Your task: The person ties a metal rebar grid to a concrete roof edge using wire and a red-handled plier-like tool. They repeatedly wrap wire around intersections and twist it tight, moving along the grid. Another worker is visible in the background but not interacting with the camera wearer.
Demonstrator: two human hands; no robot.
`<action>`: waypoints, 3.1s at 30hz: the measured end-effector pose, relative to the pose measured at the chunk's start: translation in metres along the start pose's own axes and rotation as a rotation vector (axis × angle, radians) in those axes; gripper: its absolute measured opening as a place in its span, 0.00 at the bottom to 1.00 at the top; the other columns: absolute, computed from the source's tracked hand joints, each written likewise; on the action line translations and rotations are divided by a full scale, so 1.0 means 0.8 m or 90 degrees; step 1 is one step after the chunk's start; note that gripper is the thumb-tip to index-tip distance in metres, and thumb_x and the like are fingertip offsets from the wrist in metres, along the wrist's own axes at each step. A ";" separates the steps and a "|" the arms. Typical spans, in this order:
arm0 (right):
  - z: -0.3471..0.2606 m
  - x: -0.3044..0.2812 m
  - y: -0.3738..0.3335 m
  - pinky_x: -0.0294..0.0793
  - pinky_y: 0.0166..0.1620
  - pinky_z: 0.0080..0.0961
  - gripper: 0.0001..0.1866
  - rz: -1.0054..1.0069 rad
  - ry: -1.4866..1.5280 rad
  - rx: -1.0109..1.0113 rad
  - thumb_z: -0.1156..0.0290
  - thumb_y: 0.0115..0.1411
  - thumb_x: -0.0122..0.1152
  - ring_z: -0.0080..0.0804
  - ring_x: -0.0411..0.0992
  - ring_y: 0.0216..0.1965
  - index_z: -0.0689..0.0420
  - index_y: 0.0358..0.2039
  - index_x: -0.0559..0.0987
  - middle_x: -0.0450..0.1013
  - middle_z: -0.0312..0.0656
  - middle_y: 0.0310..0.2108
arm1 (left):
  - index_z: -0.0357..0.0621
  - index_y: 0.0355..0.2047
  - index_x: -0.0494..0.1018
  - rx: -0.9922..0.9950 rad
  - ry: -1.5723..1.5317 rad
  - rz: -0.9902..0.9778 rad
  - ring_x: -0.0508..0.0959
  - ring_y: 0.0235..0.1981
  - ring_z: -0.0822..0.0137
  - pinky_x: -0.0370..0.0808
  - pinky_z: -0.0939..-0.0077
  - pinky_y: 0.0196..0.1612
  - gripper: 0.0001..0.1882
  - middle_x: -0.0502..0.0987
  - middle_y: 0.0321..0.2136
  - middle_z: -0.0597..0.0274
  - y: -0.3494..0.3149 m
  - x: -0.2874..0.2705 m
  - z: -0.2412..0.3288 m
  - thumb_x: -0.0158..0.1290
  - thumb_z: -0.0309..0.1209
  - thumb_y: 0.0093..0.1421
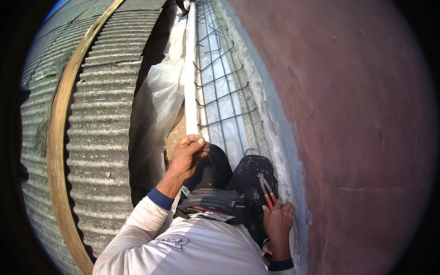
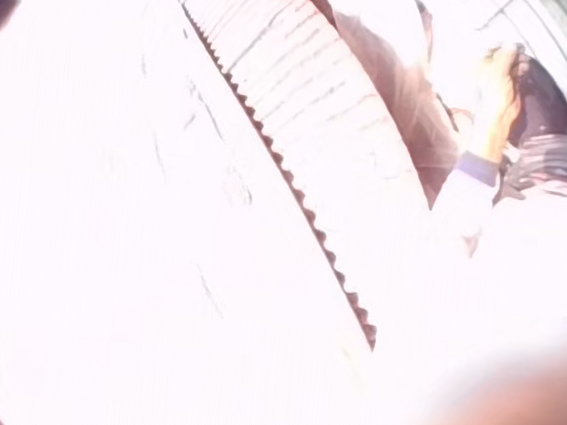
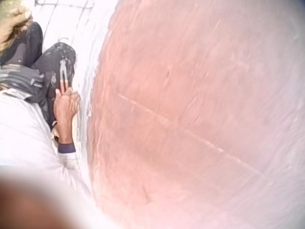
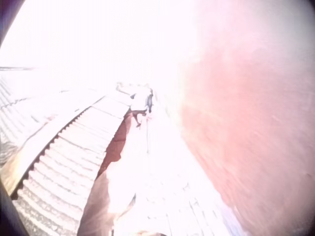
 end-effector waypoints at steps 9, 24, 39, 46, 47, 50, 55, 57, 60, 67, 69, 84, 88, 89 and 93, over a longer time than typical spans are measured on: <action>-0.097 -0.103 -0.007 0.79 0.53 0.36 0.20 0.109 0.745 -0.336 0.68 0.74 0.60 0.39 0.79 0.54 0.67 0.59 0.78 0.79 0.52 0.50 | 0.38 0.39 0.80 0.011 0.212 -0.334 0.83 0.37 0.73 0.81 0.79 0.43 0.06 0.84 0.35 0.61 -0.079 0.149 -0.023 0.67 0.22 0.65; -0.188 -0.176 0.005 0.72 0.29 0.28 0.02 0.365 0.664 -0.455 0.80 0.69 0.61 0.24 0.74 0.25 0.63 0.37 0.79 0.74 0.42 0.25 | 0.39 0.44 0.84 0.751 0.660 -0.270 0.83 0.53 0.48 0.78 0.56 0.56 0.15 0.85 0.41 0.53 -0.144 0.187 0.104 0.68 0.21 0.56; -0.184 -0.233 -0.012 0.79 0.34 0.40 0.08 0.547 0.436 -0.630 0.84 0.56 0.64 0.49 0.78 0.30 0.64 0.37 0.82 0.76 0.50 0.29 | 0.38 0.39 0.83 0.465 0.727 -0.434 0.85 0.35 0.50 0.82 0.62 0.40 0.06 0.84 0.32 0.51 -0.131 0.181 0.125 0.61 0.22 0.62; -0.218 -0.181 0.013 0.80 0.38 0.45 0.06 0.234 0.369 -0.593 0.80 0.58 0.66 0.52 0.79 0.34 0.59 0.37 0.80 0.77 0.49 0.29 | 0.40 0.40 0.84 0.369 0.984 -0.588 0.84 0.36 0.48 0.81 0.56 0.42 0.08 0.84 0.32 0.52 -0.124 0.166 0.098 0.63 0.30 0.62; -0.221 -0.171 0.021 0.80 0.38 0.46 0.06 0.195 0.377 -0.568 0.79 0.59 0.66 0.52 0.79 0.34 0.59 0.37 0.80 0.77 0.49 0.30 | 0.41 0.40 0.84 0.428 0.940 -0.574 0.83 0.37 0.49 0.81 0.56 0.43 0.09 0.84 0.33 0.52 -0.124 0.169 0.101 0.63 0.31 0.63; -0.201 -0.155 0.051 0.79 0.38 0.48 0.05 0.198 0.430 -0.456 0.75 0.61 0.67 0.54 0.80 0.34 0.58 0.36 0.79 0.77 0.48 0.29 | 0.42 0.43 0.85 0.442 0.843 -0.460 0.81 0.42 0.51 0.79 0.59 0.46 0.11 0.84 0.35 0.53 -0.092 0.142 0.095 0.63 0.35 0.65; -0.094 -0.111 0.095 0.78 0.39 0.52 0.08 0.248 0.271 -0.229 0.68 0.64 0.66 0.60 0.80 0.36 0.59 0.33 0.79 0.80 0.53 0.33 | 0.39 0.53 0.82 0.435 0.837 0.066 0.78 0.51 0.45 0.74 0.51 0.57 0.19 0.82 0.46 0.45 0.055 -0.040 0.098 0.63 0.37 0.65; -0.049 -0.066 0.088 0.80 0.43 0.53 0.11 0.217 0.107 -0.102 0.65 0.66 0.65 0.61 0.81 0.39 0.61 0.36 0.81 0.80 0.59 0.35 | 0.36 0.60 0.76 0.339 0.956 0.188 0.74 0.58 0.40 0.71 0.48 0.62 0.29 0.77 0.55 0.38 0.106 -0.117 0.052 0.64 0.40 0.64; 0.011 0.020 0.068 0.80 0.47 0.54 0.16 0.031 -0.019 0.069 0.59 0.70 0.61 0.63 0.82 0.42 0.62 0.38 0.82 0.80 0.66 0.36 | 0.31 0.72 0.60 0.118 0.957 0.238 0.64 0.68 0.32 0.63 0.44 0.71 0.47 0.63 0.68 0.26 0.166 -0.206 -0.034 0.67 0.46 0.61; 0.035 0.057 0.053 0.78 0.43 0.60 0.21 0.076 0.121 0.066 0.57 0.72 0.56 0.70 0.80 0.37 0.65 0.35 0.81 0.80 0.66 0.31 | 0.35 0.78 0.45 0.168 0.870 0.326 0.61 0.69 0.35 0.59 0.41 0.72 0.57 0.60 0.68 0.31 0.188 -0.204 -0.100 0.67 0.43 0.59; 0.034 0.055 0.049 0.77 0.42 0.61 0.22 0.088 0.115 0.055 0.57 0.72 0.56 0.71 0.80 0.37 0.66 0.35 0.81 0.80 0.65 0.30 | 0.36 0.78 0.45 0.190 0.871 0.352 0.62 0.68 0.36 0.59 0.41 0.71 0.57 0.61 0.67 0.33 0.179 -0.197 -0.091 0.67 0.41 0.59; -0.005 -0.058 -0.076 0.79 0.42 0.55 0.12 -0.039 0.133 0.171 0.64 0.70 0.56 0.62 0.82 0.38 0.58 0.39 0.82 0.82 0.61 0.35 | 0.35 0.79 0.37 0.060 0.865 0.317 0.72 0.62 0.32 0.70 0.46 0.66 0.58 0.67 0.62 0.30 0.179 -0.181 -0.080 0.64 0.39 0.62; -0.006 -0.050 -0.029 0.80 0.41 0.54 0.11 -0.078 0.099 0.152 0.65 0.71 0.56 0.61 0.82 0.37 0.58 0.39 0.82 0.82 0.59 0.35 | 0.33 0.79 0.37 0.105 0.882 0.313 0.72 0.62 0.31 0.70 0.47 0.66 0.57 0.66 0.62 0.29 0.181 -0.177 -0.081 0.63 0.38 0.62; -0.009 -0.052 -0.009 0.80 0.41 0.54 0.11 -0.085 0.085 0.143 0.65 0.71 0.56 0.61 0.82 0.37 0.58 0.39 0.82 0.82 0.58 0.36 | 0.32 0.79 0.38 0.089 0.894 0.317 0.72 0.62 0.31 0.70 0.48 0.66 0.57 0.66 0.62 0.28 0.183 -0.179 -0.084 0.63 0.38 0.62; -0.048 -0.081 0.085 0.82 0.40 0.52 0.11 -0.028 0.023 0.053 0.66 0.71 0.56 0.58 0.83 0.35 0.58 0.40 0.83 0.82 0.56 0.36 | 0.30 0.78 0.39 0.115 0.884 0.307 0.70 0.64 0.32 0.68 0.50 0.68 0.56 0.66 0.62 0.27 0.189 -0.177 -0.088 0.63 0.37 0.63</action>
Point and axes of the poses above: each hand's wrist, its own y-axis towards the middle knuckle, its own x-axis out of the palm, z = x × y, the point moved 9 cm from there along y, towards the middle knuckle
